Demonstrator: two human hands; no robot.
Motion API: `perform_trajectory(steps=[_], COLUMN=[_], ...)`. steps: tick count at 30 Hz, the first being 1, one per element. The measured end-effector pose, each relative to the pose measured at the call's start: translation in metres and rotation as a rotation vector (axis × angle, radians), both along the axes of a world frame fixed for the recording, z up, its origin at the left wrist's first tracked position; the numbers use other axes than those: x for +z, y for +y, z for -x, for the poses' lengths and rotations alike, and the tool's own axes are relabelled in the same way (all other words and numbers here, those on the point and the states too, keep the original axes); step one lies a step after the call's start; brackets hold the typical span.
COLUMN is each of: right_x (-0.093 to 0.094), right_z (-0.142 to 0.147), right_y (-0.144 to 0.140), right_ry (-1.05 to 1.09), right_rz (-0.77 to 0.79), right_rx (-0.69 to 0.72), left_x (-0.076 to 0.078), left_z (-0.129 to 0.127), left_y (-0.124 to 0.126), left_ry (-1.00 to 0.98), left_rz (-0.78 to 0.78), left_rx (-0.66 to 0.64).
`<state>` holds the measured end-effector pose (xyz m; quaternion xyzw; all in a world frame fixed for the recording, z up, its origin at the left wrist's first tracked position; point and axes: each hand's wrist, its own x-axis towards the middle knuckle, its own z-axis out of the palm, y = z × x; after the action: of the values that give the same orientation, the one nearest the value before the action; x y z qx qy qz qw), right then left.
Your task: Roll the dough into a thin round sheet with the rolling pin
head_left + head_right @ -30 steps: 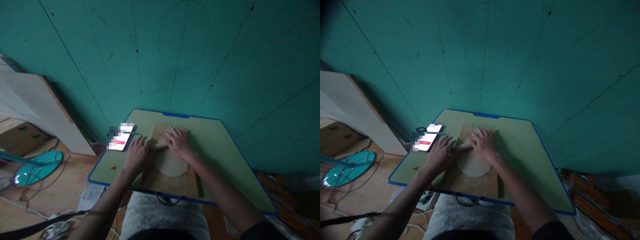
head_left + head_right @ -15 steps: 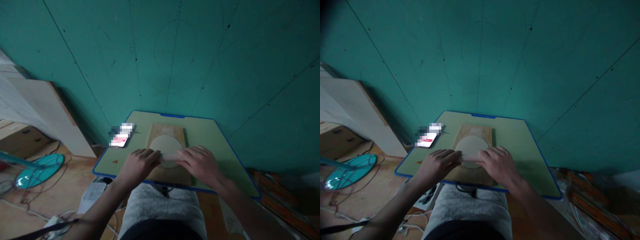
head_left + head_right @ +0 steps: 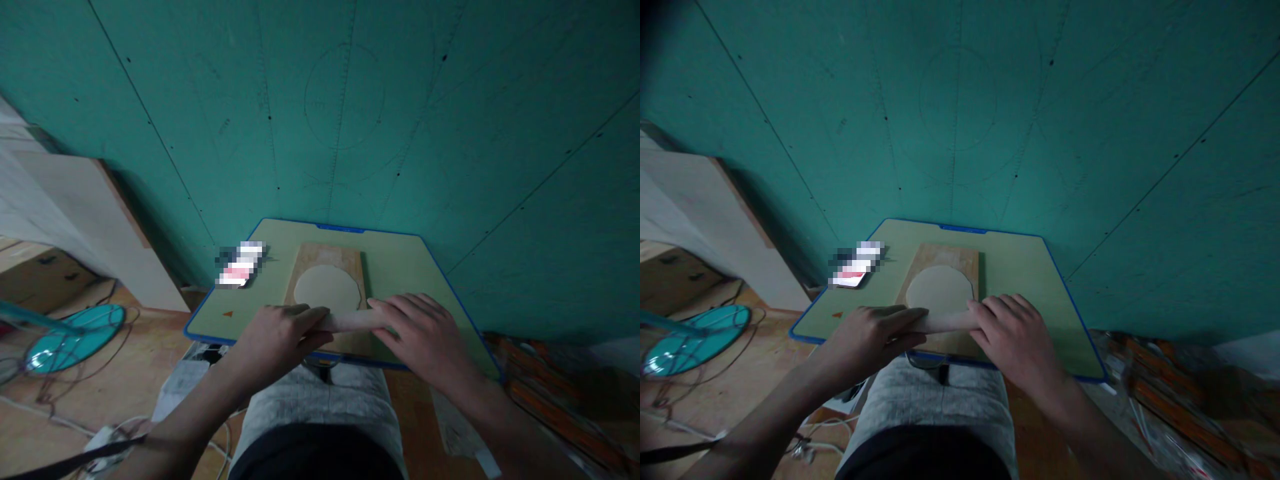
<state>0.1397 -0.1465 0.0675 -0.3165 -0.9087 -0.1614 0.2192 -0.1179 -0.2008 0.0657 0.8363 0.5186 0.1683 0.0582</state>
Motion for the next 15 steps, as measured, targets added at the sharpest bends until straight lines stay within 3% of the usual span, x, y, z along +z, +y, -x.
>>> perform_trajectory(steps=[4,11,15], right_x=[0.011,0.015,0.014], right_z=[0.002,-0.002,-0.004], right_y=[-0.010,-0.016,-0.018], right_ry=[-0.144,-0.099,-0.094], right_rz=[0.256,0.076,0.023], right_rx=[-0.080,-0.003,0.016], left_x=[0.001,0.019,0.020], left_z=[-0.002,0.001,0.001], left_y=[-0.003,-0.009,-0.009], left_ry=[0.013,-0.103,-0.122], left_rz=[-0.035,0.203,0.292], left_rx=[-0.009,-0.031,-0.043])
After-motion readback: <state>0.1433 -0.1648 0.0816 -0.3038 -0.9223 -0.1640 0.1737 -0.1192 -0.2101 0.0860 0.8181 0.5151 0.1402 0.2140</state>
